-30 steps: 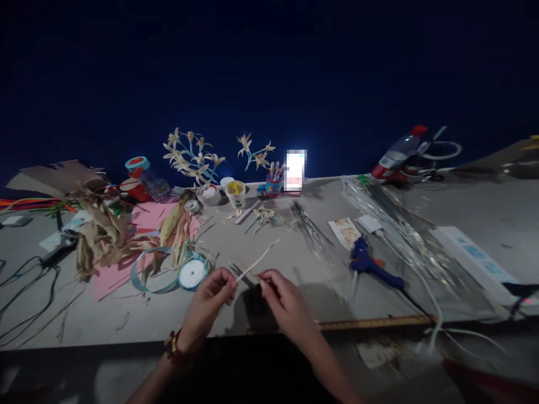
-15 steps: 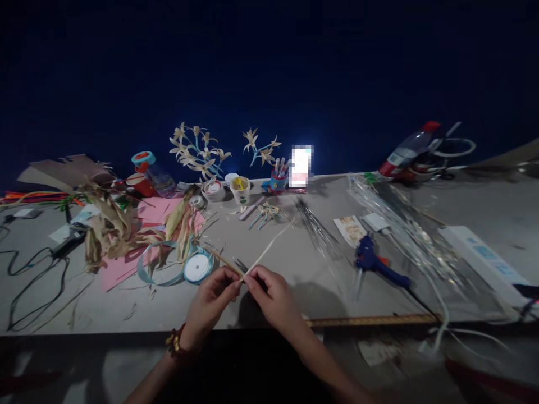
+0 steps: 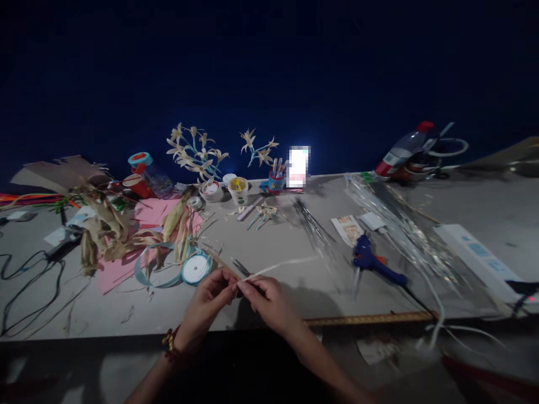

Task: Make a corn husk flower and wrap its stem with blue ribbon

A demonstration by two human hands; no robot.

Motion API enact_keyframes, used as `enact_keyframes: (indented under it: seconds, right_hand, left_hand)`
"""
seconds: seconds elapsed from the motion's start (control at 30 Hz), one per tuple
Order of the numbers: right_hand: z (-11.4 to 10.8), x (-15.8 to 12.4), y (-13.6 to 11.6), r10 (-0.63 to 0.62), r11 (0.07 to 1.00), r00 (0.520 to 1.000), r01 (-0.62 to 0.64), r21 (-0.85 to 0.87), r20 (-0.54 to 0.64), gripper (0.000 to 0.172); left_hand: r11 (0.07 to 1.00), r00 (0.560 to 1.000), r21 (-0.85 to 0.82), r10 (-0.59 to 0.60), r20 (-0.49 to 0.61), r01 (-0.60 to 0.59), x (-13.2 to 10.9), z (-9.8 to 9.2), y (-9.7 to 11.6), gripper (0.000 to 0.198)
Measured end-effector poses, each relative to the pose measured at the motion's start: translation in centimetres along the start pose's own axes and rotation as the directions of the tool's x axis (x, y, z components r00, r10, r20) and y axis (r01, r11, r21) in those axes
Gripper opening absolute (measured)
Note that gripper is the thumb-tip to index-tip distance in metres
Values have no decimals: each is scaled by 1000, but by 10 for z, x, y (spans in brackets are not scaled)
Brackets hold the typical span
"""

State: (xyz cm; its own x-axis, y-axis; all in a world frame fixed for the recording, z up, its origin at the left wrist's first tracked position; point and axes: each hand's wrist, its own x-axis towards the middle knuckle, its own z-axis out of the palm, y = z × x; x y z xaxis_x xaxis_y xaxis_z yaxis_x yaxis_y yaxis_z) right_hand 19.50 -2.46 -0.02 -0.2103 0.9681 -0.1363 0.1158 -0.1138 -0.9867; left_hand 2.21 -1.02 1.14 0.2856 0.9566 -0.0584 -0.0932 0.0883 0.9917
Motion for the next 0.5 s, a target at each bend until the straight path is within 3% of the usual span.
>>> enact_keyframes:
  seconds: [0.33,0.5]
  right_hand:
    - [-1,-1,-8,59,997,996,-63,46,69,55]
    - [2,-2,-10,170,945,977,-199,259,128,57]
  left_hand:
    - [999,1000,52,6,26,-7,0,-2,-3,17]
    - [998,999,61,-1,43,-2,-2,-2,1,19]
